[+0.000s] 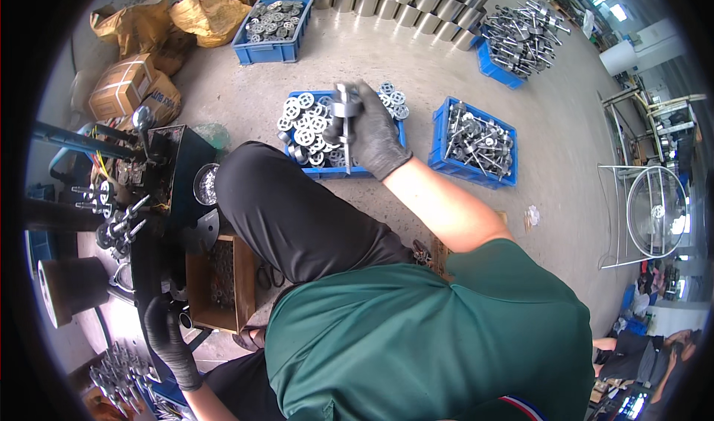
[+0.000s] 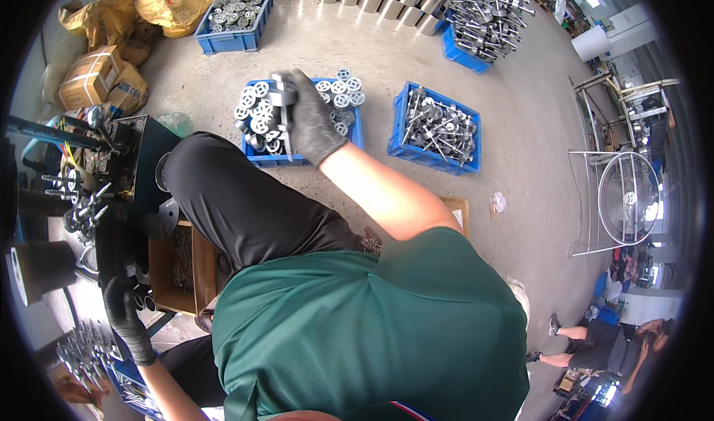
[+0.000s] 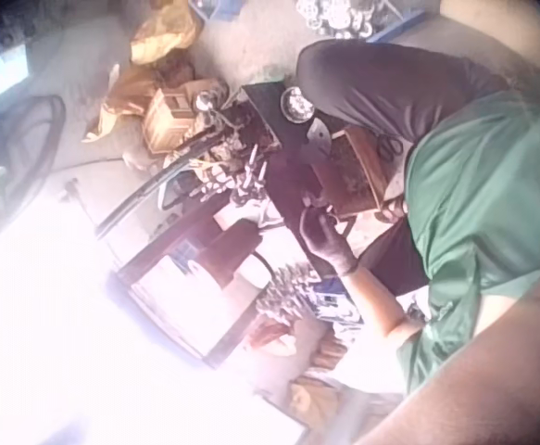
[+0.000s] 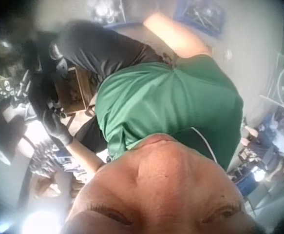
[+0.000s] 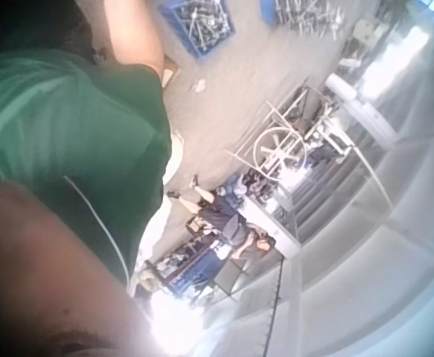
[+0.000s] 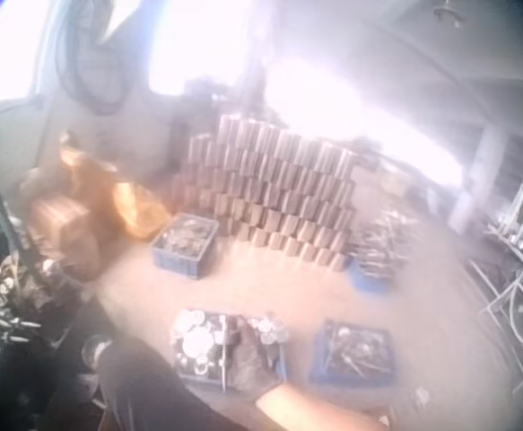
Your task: Assembling metal washers and threaded rods onto a mechanical press at a workstation.
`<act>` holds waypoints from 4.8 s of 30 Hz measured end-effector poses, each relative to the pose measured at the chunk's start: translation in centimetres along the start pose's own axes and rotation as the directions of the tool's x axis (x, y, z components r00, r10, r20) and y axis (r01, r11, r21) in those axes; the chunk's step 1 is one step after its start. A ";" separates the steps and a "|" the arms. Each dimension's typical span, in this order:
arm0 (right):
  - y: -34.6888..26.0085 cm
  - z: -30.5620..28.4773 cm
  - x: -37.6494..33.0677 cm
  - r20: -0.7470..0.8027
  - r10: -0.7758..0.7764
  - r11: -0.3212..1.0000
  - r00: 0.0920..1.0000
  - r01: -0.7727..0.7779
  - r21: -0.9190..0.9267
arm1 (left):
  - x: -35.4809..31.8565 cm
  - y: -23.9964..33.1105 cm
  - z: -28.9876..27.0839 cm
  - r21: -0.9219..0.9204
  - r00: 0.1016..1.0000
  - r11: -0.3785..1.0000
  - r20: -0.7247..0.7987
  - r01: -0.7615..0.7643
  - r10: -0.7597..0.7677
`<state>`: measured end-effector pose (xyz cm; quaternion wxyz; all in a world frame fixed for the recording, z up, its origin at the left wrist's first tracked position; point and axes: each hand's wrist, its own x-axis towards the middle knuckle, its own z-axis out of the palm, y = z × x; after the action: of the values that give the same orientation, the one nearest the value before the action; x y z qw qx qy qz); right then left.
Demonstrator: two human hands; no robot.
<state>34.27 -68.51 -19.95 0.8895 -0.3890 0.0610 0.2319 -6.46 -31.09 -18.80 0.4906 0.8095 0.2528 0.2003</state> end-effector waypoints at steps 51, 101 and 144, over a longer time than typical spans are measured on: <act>9.0 24.4 -4.3 0.948 0.228 0.248 -0.220 0.955 0.162 | -4.6 -0.3 -15.6 -0.445 0.502 0.796 -0.839 -0.411 -0.210; 50.9 16.4 -7.6 0.100 0.970 0.203 -0.222 0.964 0.174 | 4.0 -6.3 -14.2 0.008 0.741 0.949 -0.627 0.315 -0.241; 56.8 12.2 -7.8 0.003 0.998 0.065 -0.065 0.995 -0.075 | 4.2 -6.9 -14.1 -0.154 0.781 0.951 -0.543 0.269 -0.309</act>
<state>0.37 -29.03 -46.98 -0.2038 -0.4473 -0.7952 0.3550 -12.72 -16.11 -18.52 0.4469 0.6491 0.4996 0.3597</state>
